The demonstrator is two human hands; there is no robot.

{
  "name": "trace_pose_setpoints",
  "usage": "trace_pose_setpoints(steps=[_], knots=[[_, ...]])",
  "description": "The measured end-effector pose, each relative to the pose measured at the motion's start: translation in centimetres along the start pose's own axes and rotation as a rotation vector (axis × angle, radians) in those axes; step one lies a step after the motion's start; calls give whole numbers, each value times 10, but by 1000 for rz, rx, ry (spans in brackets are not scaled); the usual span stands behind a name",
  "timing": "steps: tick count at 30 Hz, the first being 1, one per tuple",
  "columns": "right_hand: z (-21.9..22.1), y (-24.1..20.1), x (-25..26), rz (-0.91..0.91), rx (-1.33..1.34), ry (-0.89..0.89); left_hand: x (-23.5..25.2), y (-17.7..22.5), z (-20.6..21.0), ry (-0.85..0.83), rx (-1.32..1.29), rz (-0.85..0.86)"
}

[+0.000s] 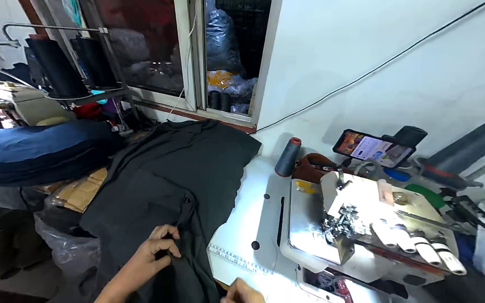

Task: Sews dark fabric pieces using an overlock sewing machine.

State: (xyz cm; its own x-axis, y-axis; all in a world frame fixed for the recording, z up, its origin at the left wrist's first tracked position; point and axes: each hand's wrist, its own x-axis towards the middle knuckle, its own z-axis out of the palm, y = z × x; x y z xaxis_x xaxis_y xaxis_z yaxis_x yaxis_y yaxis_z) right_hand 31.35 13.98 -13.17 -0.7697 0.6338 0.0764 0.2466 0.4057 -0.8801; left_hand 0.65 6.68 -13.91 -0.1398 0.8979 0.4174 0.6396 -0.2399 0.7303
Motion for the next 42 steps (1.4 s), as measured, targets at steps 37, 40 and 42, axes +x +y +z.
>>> trace_pose_setpoints(steps=[37, 40, 42], knots=[[-68, -48, 96, -308, 299, 313, 98, 113, 48, -9, 122, 257], [-74, -44, 89, -317, 214, 343, 110, 114, 48, -162, 98, 223], [-73, -41, 85, -331, 231, 365, 115, 112, 49, -204, 16, 197]])
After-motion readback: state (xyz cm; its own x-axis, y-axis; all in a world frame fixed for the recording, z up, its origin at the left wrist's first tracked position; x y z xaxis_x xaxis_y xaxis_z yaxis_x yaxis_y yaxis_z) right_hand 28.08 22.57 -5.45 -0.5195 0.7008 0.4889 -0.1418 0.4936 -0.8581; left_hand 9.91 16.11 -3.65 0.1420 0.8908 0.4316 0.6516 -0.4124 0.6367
